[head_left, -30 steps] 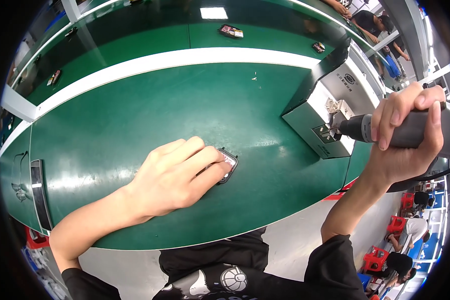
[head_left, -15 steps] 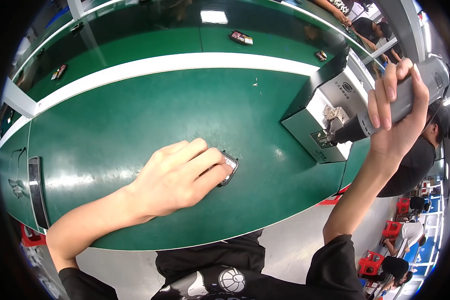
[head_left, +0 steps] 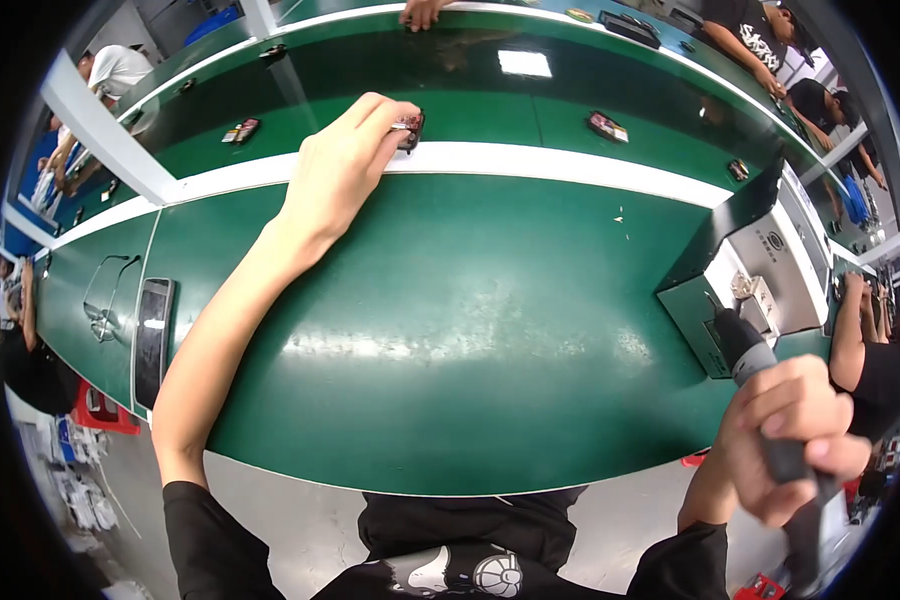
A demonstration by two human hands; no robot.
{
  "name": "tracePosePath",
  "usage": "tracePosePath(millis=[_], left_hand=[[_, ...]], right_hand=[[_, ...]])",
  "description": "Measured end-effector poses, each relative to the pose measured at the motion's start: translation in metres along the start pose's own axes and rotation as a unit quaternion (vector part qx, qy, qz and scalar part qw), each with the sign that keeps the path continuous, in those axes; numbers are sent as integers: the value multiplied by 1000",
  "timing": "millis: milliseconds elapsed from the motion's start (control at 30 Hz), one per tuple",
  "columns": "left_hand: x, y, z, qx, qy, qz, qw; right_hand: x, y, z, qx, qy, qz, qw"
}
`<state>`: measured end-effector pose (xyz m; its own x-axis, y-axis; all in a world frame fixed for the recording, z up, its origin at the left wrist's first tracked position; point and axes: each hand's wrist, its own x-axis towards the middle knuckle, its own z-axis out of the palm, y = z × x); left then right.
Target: Assembling small electronic components using an electric screwdriver at a factory workstation.
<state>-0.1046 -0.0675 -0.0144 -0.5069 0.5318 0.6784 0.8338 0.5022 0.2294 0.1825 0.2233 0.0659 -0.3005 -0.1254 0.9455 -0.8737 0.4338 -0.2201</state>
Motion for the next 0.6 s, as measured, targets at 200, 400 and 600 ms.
tracePosePath(millis=[200,400,600], left_hand=[[-17,-110,-73,347,-49,-206,914],[-46,-158,-63,321,-107,-281,898],[-45,-151,-68,266,-39,-220,938]], right_hand=[[-19,-4,31,-81,-80,-129,985],[-9,-17,39,-124,-110,-188,968],[-6,-13,44,-107,-124,-200,966]])
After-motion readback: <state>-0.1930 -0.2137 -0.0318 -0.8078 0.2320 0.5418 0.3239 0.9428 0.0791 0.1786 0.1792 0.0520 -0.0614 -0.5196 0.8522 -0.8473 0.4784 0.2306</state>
